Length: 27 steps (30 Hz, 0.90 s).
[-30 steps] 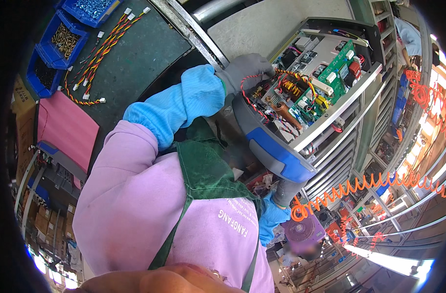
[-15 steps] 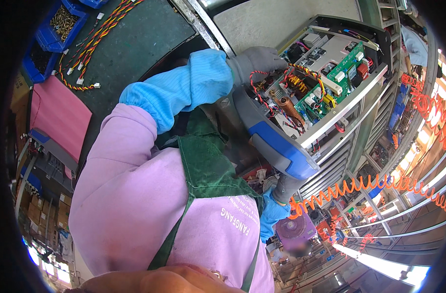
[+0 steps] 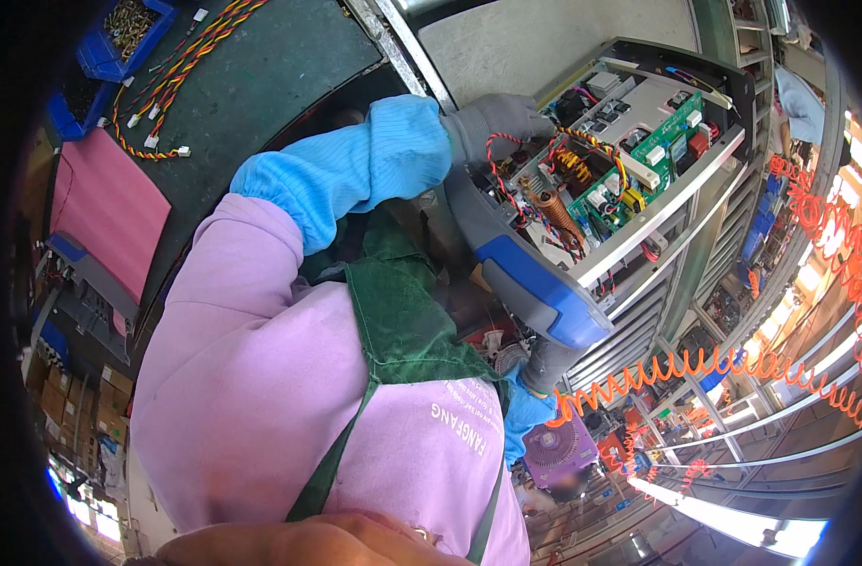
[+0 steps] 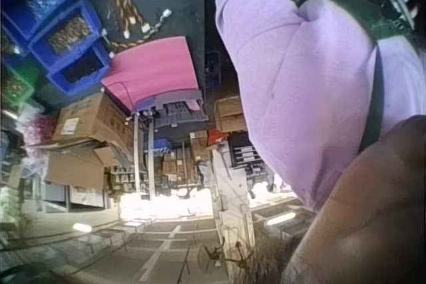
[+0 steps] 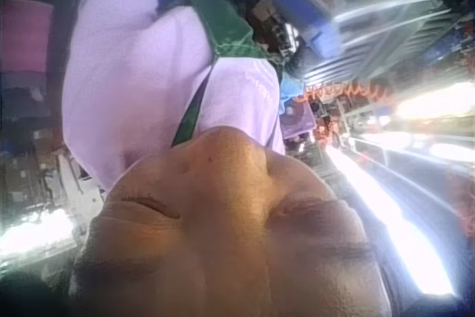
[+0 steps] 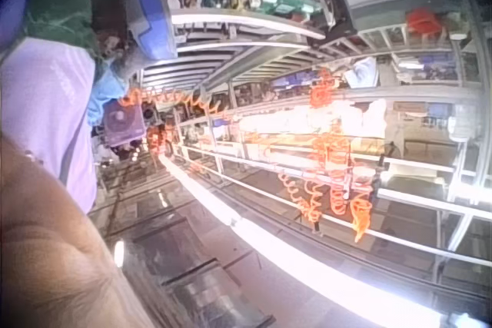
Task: Assembling electronic components by screwing metal brackets into plastic housings and connecting wiring to circuit boards.
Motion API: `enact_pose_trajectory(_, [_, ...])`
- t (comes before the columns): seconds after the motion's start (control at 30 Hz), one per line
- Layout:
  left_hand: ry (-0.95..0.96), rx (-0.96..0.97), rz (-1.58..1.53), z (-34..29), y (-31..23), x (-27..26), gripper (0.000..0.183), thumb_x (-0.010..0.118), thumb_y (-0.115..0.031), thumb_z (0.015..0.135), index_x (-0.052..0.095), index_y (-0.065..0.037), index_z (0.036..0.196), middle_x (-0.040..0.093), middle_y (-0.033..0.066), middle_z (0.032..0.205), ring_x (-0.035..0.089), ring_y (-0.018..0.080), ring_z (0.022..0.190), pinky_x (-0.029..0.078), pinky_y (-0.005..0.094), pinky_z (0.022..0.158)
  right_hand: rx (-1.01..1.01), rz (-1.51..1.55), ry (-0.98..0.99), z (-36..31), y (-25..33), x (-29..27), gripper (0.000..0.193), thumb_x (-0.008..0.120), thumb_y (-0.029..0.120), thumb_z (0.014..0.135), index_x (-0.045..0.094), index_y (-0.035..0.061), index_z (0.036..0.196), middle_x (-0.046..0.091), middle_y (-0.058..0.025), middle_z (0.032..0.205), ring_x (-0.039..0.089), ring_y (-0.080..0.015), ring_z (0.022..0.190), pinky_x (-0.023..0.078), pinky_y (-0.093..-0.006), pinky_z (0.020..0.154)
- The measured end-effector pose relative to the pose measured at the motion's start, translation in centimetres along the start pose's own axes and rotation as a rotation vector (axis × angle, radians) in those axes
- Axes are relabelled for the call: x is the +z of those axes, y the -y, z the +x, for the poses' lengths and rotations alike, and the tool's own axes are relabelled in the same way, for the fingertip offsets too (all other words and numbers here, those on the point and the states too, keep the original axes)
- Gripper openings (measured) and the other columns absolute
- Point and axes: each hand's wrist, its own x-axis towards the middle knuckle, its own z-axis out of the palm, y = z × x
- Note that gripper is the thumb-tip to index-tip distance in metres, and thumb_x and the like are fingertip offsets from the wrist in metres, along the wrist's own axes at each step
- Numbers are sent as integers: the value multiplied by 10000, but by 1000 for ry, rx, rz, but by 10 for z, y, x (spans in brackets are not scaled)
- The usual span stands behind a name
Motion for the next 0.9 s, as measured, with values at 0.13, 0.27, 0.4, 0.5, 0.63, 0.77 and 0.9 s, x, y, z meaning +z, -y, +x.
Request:
enact_pose_trajectory(0.13, [-34,-2,-84,-2,0,5,318,669,-144,765,646,-168,1081,655,80,946,600,288,962,509,408,827,-74,65,-96,1,11,8,483,778,102,775,544,0,1185,633,-68,960,621,-144,789,521,-302,644])
enact_pose_trajectory(0.27, [-88,-67,-200,-6,-1,8,340,716,-172,757,665,-229,1089,623,112,911,609,312,939,516,424,779,-115,56,-90,0,22,10,623,808,80,741,493,-1,1273,573,-99,1171,585,-191,1014,514,-349,848])
enact_pose_trajectory(0.4, [-139,-62,-285,-9,1,9,275,738,-213,755,683,-213,1024,628,104,902,607,299,903,512,418,767,-156,4,-77,2,12,6,664,805,85,753,466,14,1319,537,-105,1249,565,-205,1082,500,-359,911])
enact_pose_trajectory(0.5, [-158,-68,-344,-11,-3,6,263,739,-216,756,685,-214,1013,638,90,876,607,288,896,512,411,765,-320,-255,-79,4,11,8,423,646,281,899,538,2,1199,605,-132,1118,583,-265,1043,453,-395,918])
enact_pose_trajectory(0.63, [-159,-36,-329,-14,-6,-1,245,731,-175,786,673,-156,1024,626,100,885,597,302,900,504,411,759,-211,-65,-91,2,16,11,372,623,273,908,568,14,1170,600,-145,1125,585,-279,1033,442,-412,921])
enact_pose_trajectory(0.77, [-181,40,-209,-15,-9,-4,233,731,-149,791,687,-141,1019,626,96,883,608,284,893,508,394,768,-265,-257,-17,0,-5,-2,416,672,209,882,541,11,1223,586,-132,1163,574,-257,1048,446,-394,925])
enact_pose_trajectory(0.9, [-248,-249,-611,-20,-16,-2,215,735,-95,777,703,-107,990,645,91,895,630,249,892,515,372,784,-54,260,-102,-5,-2,6,474,728,145,844,527,3,1249,597,-110,1172,584,-211,1006,478,-363,859])
